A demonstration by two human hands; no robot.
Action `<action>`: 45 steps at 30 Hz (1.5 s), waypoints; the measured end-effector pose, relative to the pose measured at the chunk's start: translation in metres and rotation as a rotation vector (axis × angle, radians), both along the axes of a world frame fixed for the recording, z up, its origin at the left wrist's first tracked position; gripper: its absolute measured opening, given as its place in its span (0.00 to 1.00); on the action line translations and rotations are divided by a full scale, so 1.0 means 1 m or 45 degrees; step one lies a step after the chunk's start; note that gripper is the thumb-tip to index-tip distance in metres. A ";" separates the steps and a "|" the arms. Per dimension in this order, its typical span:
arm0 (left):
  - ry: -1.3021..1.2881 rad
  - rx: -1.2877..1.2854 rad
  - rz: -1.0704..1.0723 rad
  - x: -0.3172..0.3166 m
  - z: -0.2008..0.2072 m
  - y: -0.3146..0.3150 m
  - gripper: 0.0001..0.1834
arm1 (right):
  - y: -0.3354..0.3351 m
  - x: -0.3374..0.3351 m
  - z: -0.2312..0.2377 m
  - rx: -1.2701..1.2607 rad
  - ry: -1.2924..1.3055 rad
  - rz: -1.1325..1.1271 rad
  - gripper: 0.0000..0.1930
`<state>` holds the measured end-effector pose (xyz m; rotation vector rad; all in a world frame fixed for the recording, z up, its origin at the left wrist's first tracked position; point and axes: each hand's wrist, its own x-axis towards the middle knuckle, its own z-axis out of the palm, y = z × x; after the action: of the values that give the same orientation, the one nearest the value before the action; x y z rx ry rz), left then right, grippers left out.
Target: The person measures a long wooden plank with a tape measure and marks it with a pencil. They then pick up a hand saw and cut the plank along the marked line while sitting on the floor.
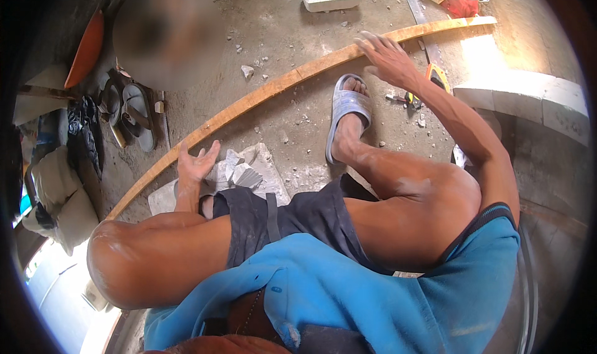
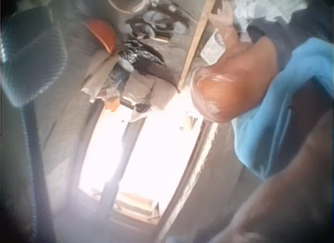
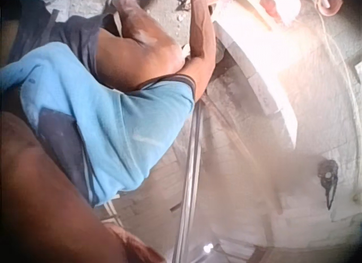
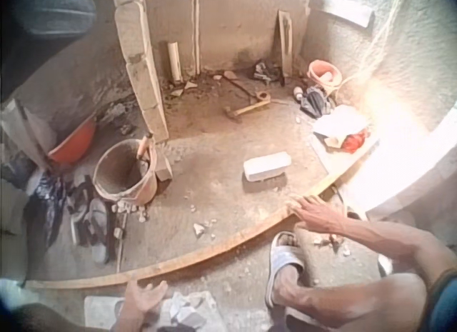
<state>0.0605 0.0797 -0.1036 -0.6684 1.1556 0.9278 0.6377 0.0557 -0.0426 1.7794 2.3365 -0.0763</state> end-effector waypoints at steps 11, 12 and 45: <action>0.266 0.178 -0.150 -0.054 -0.046 0.024 0.43 | 0.093 -0.036 -0.031 -0.486 0.058 0.154 0.27; 0.313 0.268 -0.186 -0.054 -0.054 0.019 0.40 | 0.091 -0.037 -0.030 -0.495 0.067 0.126 0.27; 0.814 0.971 0.048 -0.086 0.129 0.018 0.35 | 0.104 -0.085 0.124 -0.060 0.242 0.292 0.28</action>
<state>-0.0255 0.0975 0.0254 0.2534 1.2021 1.5568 0.5524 0.1602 0.0819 1.5305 2.6307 -0.2741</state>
